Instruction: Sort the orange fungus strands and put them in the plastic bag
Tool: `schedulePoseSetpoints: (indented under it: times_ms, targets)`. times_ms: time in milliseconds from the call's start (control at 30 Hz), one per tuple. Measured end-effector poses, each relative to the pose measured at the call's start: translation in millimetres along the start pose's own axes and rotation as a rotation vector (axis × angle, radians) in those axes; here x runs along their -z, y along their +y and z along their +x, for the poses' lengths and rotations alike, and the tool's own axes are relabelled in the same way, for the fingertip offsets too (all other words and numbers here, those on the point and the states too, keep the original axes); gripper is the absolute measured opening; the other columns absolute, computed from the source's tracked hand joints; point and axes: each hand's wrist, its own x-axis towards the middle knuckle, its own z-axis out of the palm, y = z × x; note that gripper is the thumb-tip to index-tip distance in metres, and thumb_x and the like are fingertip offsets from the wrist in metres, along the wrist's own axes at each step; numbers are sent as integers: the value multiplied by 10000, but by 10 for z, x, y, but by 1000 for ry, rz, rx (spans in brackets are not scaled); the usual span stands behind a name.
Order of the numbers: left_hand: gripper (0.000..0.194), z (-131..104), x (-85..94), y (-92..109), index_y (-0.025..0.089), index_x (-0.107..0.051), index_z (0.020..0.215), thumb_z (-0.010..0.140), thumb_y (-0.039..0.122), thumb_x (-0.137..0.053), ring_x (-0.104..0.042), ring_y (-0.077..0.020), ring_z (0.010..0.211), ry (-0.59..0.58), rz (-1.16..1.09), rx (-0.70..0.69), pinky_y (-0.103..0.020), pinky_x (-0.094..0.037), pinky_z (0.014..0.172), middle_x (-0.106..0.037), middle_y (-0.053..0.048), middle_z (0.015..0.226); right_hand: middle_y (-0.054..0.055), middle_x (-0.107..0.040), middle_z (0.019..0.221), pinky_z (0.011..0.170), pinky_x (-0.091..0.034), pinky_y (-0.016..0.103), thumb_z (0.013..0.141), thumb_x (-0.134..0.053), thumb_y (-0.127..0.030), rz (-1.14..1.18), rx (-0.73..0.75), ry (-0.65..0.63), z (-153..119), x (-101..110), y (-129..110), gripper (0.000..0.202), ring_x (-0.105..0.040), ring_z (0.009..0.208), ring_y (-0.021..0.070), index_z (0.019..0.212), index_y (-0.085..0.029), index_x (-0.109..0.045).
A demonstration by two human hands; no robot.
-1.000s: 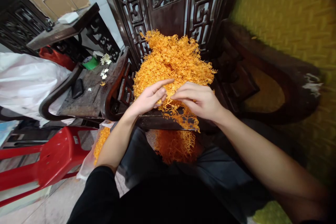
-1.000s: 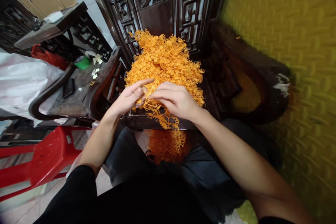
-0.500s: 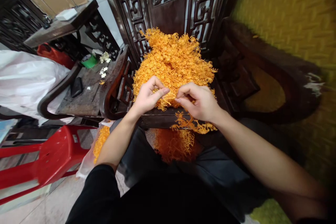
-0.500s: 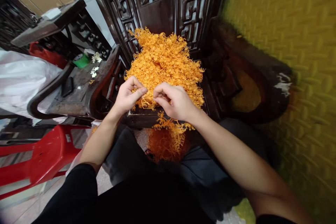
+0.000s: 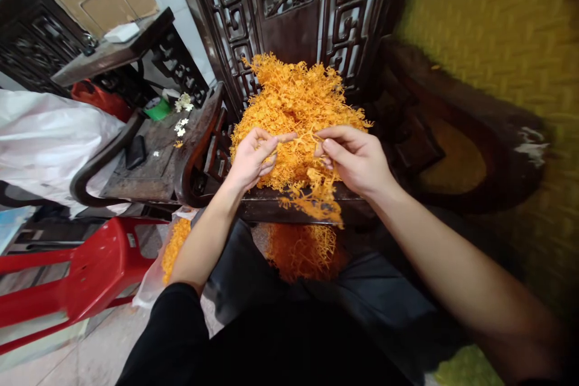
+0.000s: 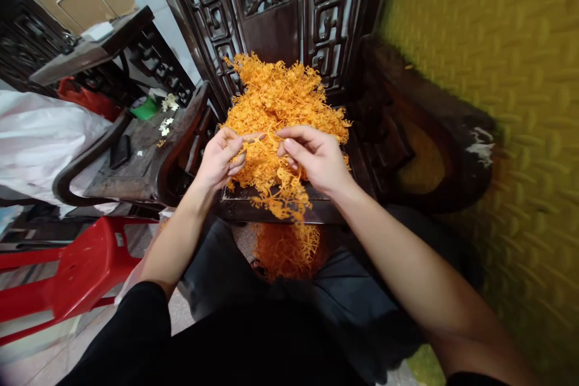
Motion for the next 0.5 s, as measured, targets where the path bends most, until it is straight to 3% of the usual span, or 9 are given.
schedulePoseSetpoints:
  times_ms: [200, 367, 500]
  targets:
    - [470, -23, -17, -8, 236, -448, 955, 834, 456, -846, -280, 9, 388, -29, -121, 57, -168, -117, 370, -794, -45, 1011, 7, -710, 806, 489, -416, 245, 728, -928, -372, 363, -310, 31, -19, -81, -61, 403, -560, 580, 102, 1004, -228, -672]
    - [441, -32, -33, -39, 252, -521, 1129, 866, 444, -818, -287, -8, 389, -56, -47, 59, -173, -173, 369, -717, 23, 825, 5, -715, 823, 502, -428, 254, 722, -939, -342, 403, -362, 30, -29, -102, -130, 386, -550, 577, 95, 923, -231, -628]
    - [375, -27, -48, -60, 209, -639, 1029, 890, 535, -762, -311, -16, 416, -45, 29, 38, -184, -164, 383, -531, 58, 708, 3, -712, 825, 541, -467, 256, 717, -940, -339, 479, -398, 2, 1, -72, -142, 387, -562, 601, 94, 911, -221, -626]
